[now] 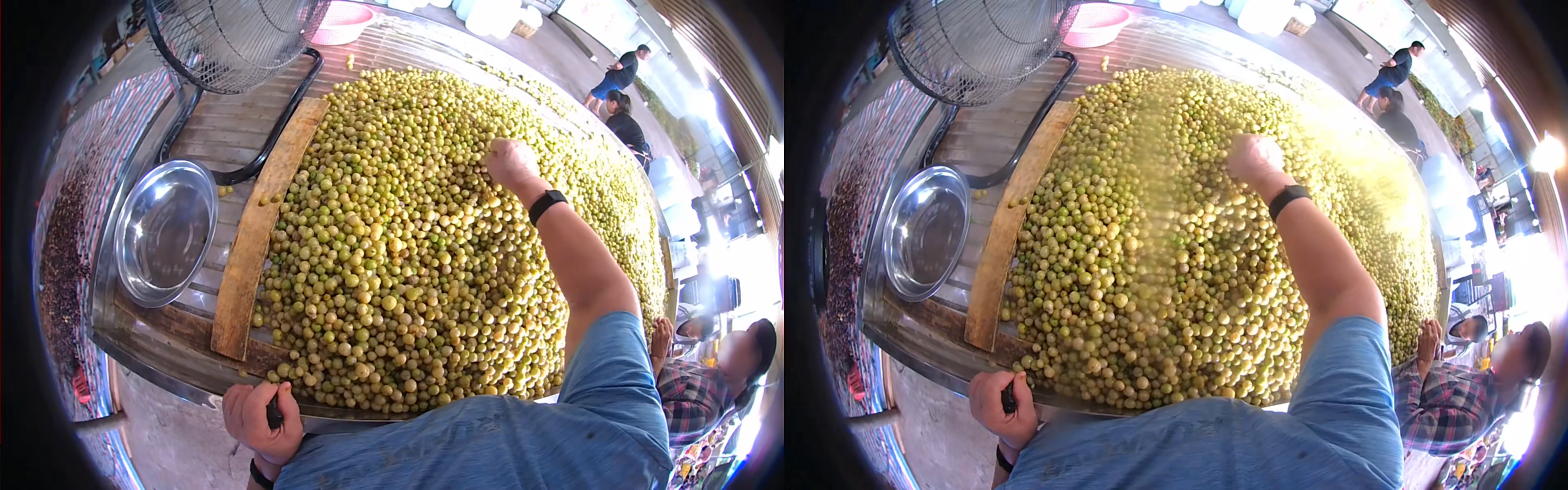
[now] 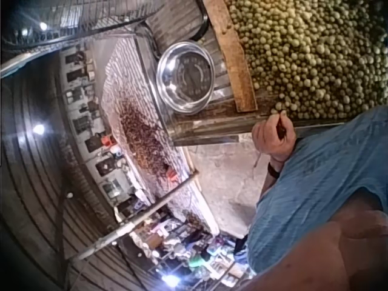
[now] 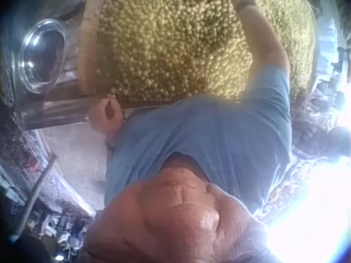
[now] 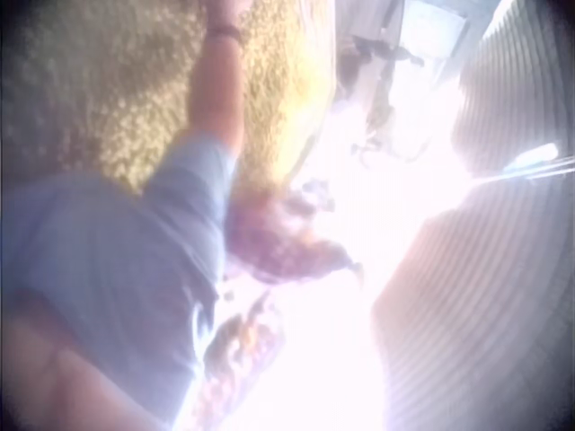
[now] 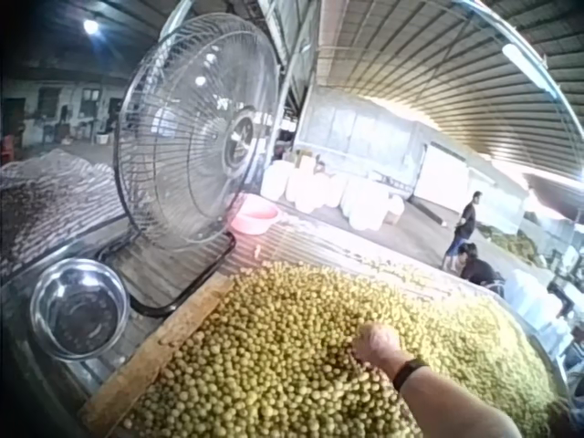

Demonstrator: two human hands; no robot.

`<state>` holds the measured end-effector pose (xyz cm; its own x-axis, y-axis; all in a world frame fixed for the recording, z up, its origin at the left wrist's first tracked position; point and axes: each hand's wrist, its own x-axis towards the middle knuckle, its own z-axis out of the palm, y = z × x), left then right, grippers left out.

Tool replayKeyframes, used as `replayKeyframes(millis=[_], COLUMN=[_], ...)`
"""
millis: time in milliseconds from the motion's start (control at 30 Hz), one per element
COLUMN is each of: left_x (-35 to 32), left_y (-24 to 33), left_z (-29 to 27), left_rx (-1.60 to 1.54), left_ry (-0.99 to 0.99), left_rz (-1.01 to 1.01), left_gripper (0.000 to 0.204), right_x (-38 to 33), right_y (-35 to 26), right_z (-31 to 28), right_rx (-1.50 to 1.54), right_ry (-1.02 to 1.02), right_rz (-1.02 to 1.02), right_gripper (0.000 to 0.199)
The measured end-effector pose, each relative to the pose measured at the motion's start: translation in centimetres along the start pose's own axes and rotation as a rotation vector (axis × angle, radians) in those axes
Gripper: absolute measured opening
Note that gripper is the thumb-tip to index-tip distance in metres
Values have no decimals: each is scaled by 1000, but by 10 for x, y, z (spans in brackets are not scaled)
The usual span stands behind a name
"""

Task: The recorder is sorting through a large pile of small green berries on a metal table, removing bad ones and moving others into a metal bowl.

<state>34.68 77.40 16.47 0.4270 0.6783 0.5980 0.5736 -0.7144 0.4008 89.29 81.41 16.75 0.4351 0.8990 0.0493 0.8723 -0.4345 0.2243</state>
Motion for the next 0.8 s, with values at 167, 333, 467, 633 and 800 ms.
replayKeyframes(millis=[167, 333, 467, 633, 800], left_x=[-1, 0, 0, 0, -1], left_y=[-1, 0, 0, 0, 0], left_z=[0, 0, 0, -2, -3], left_rx=[-10, -11, -32, -27, -21], left_ry=[5, 5, -5, 5, -46], left_rz=[-2, 2, 1, 11, -16], left_gripper=[16, 16, 16, 16, 15], right_x=[-12, -18, -4, -7, 6], right_y=[8, -4, 16, -23, -30], right_z=[-9, -20, 20, 3, 14], right_rx=[435, 962, 616, 539, 329], right_ry=[117, -3, 86, 1, -58], right_rz=[102, 203, -17, -21, 6], right_gripper=[17, 13, 15, 16, 16])
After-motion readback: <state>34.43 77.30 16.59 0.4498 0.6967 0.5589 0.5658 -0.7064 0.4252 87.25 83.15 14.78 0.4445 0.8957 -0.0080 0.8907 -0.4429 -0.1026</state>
